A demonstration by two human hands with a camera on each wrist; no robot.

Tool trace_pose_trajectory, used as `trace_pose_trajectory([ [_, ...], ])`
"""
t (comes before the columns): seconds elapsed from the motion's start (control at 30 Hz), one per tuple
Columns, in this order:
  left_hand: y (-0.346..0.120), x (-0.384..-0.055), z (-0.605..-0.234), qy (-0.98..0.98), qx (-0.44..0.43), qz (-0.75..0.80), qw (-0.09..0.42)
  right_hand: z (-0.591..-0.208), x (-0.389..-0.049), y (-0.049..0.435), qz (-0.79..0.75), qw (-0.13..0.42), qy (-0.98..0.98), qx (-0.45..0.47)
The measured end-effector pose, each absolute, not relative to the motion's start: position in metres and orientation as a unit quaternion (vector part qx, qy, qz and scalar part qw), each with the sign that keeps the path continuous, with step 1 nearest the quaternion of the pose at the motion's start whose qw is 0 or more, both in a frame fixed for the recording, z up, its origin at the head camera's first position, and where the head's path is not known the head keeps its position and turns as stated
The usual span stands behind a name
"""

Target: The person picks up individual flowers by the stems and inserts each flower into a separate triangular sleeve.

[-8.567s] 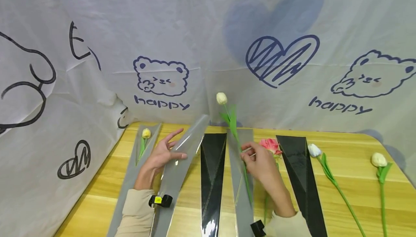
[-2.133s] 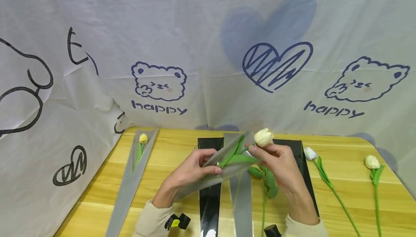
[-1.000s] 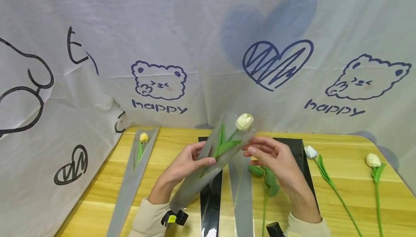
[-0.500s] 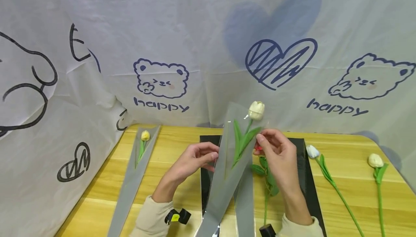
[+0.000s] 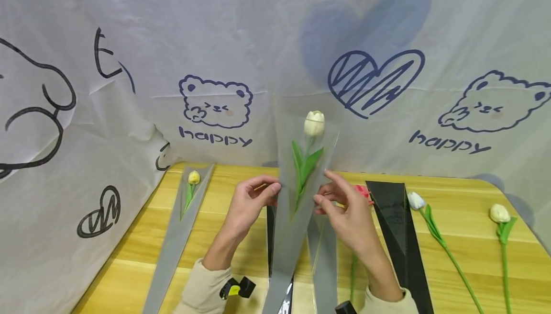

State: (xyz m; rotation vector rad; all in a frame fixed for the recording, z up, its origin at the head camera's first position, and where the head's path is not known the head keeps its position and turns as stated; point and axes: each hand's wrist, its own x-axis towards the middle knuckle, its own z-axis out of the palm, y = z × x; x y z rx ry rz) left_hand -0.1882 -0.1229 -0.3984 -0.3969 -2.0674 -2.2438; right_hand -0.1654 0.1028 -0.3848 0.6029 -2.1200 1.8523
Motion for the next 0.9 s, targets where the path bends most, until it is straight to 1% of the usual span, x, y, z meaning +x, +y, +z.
trace_pose_trajectory([
  [0.13, -0.122, -0.184, -0.389, -0.648, -0.150, -0.744, 0.065, -0.381, -0.162, 0.101, 0.635, 0.242, -0.704, 0.206],
  [0.23, -0.121, -0.183, -0.385, -0.634, -0.163, -0.751, 0.082, -0.379, -0.160, 0.099, 0.628, 0.284, -0.690, 0.219],
  [0.3, -0.119, -0.182, -0.383, -0.629, -0.162, -0.754, 0.093, -0.378, -0.160, 0.097, 0.632, 0.287, -0.681, 0.235],
  [0.43, -0.118, -0.179, -0.380, -0.625, -0.156, -0.757, 0.108, -0.377, -0.160, 0.093, 0.644, 0.275, -0.664, 0.261],
  [0.57, -0.118, -0.178, -0.380, -0.619, -0.152, -0.763, 0.105, -0.376, -0.159, 0.091, 0.658, 0.275, -0.657, 0.245],
  [0.63, -0.120, -0.179, -0.380, -0.618, -0.151, -0.766, 0.093, -0.376, -0.159, 0.091, 0.665, 0.276, -0.653, 0.236],
  [0.7, -0.122, -0.180, -0.382, -0.623, -0.157, -0.764, 0.064, -0.377, -0.160, 0.091, 0.673, 0.273, -0.648, 0.228],
  [0.9, -0.124, -0.192, -0.405, -0.634, -0.224, -0.735, -0.085, -0.384, -0.167, 0.091, 0.695, 0.261, -0.639, 0.203],
])
